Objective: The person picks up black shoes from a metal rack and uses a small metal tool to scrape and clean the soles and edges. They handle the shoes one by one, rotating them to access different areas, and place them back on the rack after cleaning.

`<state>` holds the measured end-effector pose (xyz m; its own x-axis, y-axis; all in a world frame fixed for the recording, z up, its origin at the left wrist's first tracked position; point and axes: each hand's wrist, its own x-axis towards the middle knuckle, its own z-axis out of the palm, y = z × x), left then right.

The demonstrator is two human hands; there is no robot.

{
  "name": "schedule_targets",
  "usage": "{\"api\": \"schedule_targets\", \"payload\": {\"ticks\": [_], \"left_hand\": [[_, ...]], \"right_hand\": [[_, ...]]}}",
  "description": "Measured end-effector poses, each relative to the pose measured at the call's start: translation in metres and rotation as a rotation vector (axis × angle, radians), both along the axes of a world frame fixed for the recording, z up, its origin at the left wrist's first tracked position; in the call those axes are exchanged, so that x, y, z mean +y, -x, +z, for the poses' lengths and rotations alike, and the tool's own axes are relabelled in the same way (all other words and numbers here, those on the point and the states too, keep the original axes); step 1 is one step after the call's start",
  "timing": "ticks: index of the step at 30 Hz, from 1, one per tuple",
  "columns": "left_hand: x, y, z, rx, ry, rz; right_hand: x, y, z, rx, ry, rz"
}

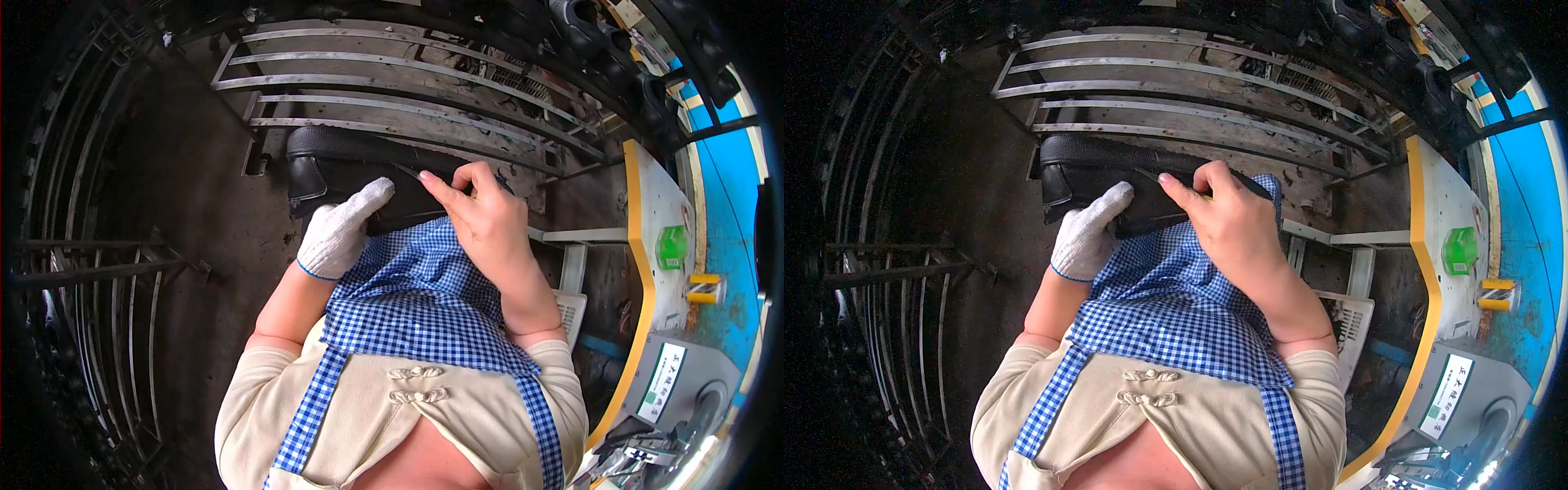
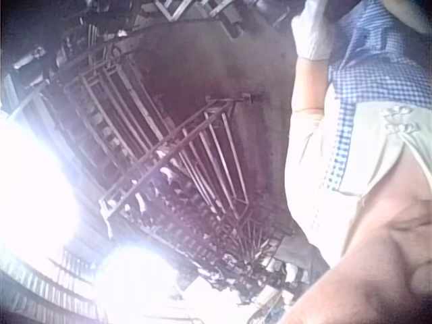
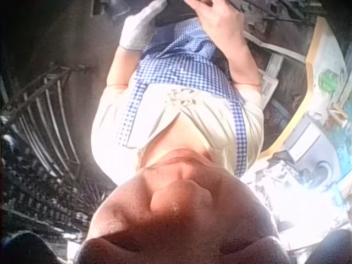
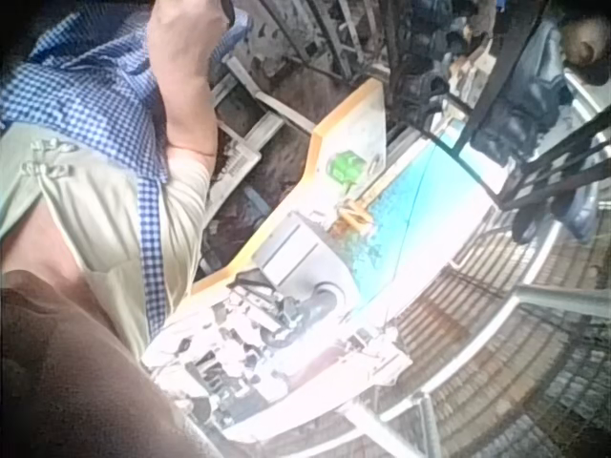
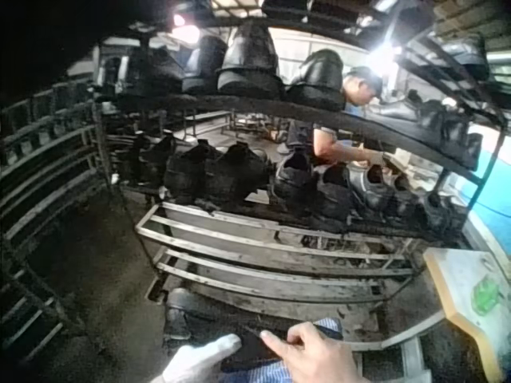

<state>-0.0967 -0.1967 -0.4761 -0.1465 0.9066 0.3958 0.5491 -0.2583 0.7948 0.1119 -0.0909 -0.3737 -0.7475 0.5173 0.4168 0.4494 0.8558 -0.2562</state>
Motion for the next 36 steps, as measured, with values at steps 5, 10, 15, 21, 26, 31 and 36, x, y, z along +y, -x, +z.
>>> {"api": "schedule_targets", "payload": {"ticks": [5, 10, 15, 21, 26, 31, 36], "left_hand": [[0.0, 0.0, 0.011, 0.173, -0.054, -0.013], [-0.002, 0.0, 0.01, 0.188, -0.043, -0.009], [0.002, 0.0, 0.008, 0.111, -0.098, -0.026], [0.002, -0.028, 0.06, -0.826, 0.329, 0.022], [0.002, -0.02, 0.018, -0.018, 0.012, -0.054], [-0.002, -0.019, 0.03, 0.06, 0.08, -0.021], [-0.001, -0.018, 0.033, 0.187, 0.184, -0.012]], "right_hand": [[0.002, -0.001, 0.004, 0.04, 0.029, 0.031], [0.0, 0.002, -0.004, 0.036, 0.016, -0.035], [0.006, 0.008, -0.005, 0.22, 0.092, -0.019], [0.009, 0.021, -0.006, 0.281, 0.012, 0.082], [0.008, 0.027, -0.006, 0.175, -0.253, 0.118], [0.002, 0.03, -0.012, 0.053, -0.423, 0.091], [0.005, 0.033, -0.017, 0.057, -0.503, 0.085]]}}
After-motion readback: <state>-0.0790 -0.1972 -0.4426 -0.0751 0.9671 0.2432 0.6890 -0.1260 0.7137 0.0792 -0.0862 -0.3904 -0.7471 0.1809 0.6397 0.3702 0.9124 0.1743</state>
